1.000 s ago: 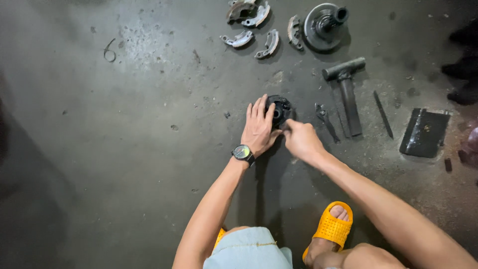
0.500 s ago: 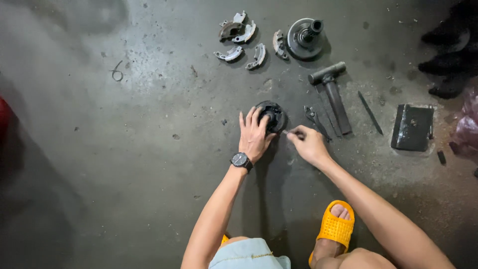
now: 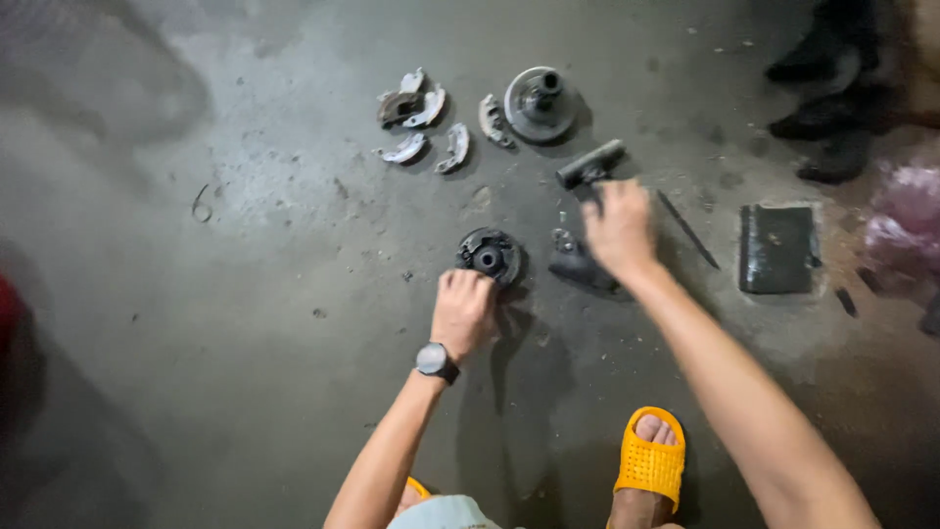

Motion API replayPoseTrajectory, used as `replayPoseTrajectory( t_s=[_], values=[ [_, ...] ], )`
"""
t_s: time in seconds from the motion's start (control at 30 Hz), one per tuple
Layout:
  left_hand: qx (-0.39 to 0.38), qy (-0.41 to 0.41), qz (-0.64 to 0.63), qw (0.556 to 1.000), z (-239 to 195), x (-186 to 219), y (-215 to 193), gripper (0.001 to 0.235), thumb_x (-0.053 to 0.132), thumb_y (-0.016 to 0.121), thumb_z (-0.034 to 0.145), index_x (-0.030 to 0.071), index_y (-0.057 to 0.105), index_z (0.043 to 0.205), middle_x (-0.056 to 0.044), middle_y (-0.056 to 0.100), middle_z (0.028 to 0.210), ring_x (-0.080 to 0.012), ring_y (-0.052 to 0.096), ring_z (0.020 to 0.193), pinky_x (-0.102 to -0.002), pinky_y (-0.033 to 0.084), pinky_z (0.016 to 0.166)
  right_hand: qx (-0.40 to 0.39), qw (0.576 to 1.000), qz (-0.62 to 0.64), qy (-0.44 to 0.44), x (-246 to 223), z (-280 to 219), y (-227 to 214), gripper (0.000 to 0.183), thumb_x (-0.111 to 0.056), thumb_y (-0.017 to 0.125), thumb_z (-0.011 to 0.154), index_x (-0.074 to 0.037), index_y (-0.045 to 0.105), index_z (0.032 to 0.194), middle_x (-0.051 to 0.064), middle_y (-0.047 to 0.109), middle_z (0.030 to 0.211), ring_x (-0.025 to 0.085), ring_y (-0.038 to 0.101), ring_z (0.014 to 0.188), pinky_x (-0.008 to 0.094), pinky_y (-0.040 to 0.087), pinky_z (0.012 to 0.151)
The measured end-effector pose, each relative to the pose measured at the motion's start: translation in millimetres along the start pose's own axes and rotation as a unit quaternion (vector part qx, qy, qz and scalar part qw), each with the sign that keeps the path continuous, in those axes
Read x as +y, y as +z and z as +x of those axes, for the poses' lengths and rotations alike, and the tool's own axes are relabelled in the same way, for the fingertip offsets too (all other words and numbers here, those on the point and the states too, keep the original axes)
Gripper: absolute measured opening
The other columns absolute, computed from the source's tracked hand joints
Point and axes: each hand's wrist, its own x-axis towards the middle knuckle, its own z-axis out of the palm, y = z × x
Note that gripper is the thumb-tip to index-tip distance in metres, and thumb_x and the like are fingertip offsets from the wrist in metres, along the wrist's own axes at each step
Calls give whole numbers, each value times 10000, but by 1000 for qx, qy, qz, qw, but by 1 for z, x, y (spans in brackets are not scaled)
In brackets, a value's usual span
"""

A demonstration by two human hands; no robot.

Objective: The person sits on the workshop floor assembling a motorcycle clutch. They fit clutch plates into the hub, tap components into place with a hammer, use pliers on small parts, and handle springs and the clutch outer assembly while arranging parts on the floor.

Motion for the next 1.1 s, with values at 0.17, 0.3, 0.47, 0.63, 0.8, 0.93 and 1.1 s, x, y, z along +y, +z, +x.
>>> replayPoseTrajectory(
  t_s=[0.17,0.3,0.47,0.63,0.8,0.93,1.1],
  values=[
    [54,-218,-45,974,-35,-72,-42,203,18,648,822,67,672,1018,-143,622,972,-377,596,955,-471,469,855,-57,995,22,76,41,23,1,500,-265,816,872,74,623,1185,297,633,1168,475,612,1079,551,500,898],
    [69,-306,-36,949,-65,-116,-28,102,81,671,912,60,688,1011,-157,638,981,-389,618,946,-462,504,823,-117,992,15,37,48,31,2,475,-229,837,820,75,650,1133,294,677,1088,470,664,1022,536,532,860],
    [24,-325,-18,945,-59,-104,-16,165,71,644,945,99,723,1087,-145,671,1054,-365,642,1025,-444,526,908,-166,977,-42,126,57,38,-17,402,-133,814,853,98,642,1134,244,711,938,343,737,779,455,612,633],
    [0,-216,7,976,4,-15,-49,1096,551,889,632,-33,418,1431,-263,451,1469,-427,430,1337,-619,327,1089,-59,945,291,141,5,-35,-42,289,-92,678,968,75,596,1189,101,641,824,198,619,638,327,496,497],
    [-35,-231,24,972,20,-2,8,1305,659,888,531,-52,353,1485,-259,403,1508,-398,397,1369,-680,227,1137,-127,910,372,134,-73,-93,-46,466,-112,670,953,-38,592,1406,8,640,812,98,564,637,262,463,530],
    [18,-203,-43,978,8,-11,22,1202,575,902,588,-18,380,1495,-215,477,1443,-403,438,1345,-641,256,1206,-107,951,291,17,-91,-113,-29,549,-114,713,962,-23,559,1481,39,673,880,87,559,743,273,515,656],
    [84,-189,-80,975,-1,-4,5,1178,528,909,560,-17,387,1463,-240,483,1362,-435,445,1292,-638,263,1182,-113,963,235,-75,-131,-98,-42,550,-88,706,915,-3,557,1438,163,687,937,168,630,717,286,530,687]
  ],
)
